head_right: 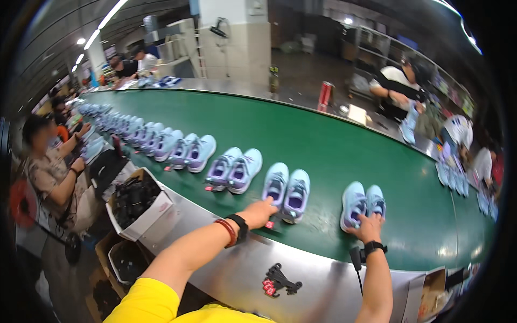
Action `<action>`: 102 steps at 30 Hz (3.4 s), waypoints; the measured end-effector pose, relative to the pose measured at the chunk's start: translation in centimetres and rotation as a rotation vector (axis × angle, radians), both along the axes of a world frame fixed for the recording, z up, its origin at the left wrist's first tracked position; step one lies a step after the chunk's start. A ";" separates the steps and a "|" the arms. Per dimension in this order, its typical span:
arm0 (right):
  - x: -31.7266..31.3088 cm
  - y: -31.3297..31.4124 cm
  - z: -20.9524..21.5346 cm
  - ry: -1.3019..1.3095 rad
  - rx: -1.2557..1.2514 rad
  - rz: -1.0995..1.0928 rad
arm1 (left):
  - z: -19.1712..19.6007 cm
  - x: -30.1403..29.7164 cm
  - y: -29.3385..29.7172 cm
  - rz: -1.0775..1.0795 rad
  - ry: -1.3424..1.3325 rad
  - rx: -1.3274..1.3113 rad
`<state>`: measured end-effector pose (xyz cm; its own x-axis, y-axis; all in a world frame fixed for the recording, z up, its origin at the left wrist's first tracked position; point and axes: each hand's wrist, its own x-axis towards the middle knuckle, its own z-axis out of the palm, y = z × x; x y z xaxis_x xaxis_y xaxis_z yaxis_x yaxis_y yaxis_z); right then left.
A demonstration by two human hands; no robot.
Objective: The person attaches black plastic tags to pairs of light blue and purple sneakers moving along a green conveyor belt in a factory setting. The person picks up tags from a nearby box and clips them onto the shoes one by one as they pass by.
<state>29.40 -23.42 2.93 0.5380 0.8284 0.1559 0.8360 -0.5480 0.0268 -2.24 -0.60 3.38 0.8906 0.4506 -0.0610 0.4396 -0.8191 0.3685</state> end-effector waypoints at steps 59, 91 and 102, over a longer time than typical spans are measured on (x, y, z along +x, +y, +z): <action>-10.7 0.0 -0.4 0.110 0.443 0.263 | -2.0 4.6 -8.8 -0.158 -0.396 0.049; -13.1 -6.9 0.6 1.456 0.512 -0.142 | -2.1 8.4 -8.4 -0.290 -0.448 -0.162; -11.9 -5.5 0.7 1.565 0.251 0.034 | -1.9 8.8 -8.5 -0.268 -0.404 -0.078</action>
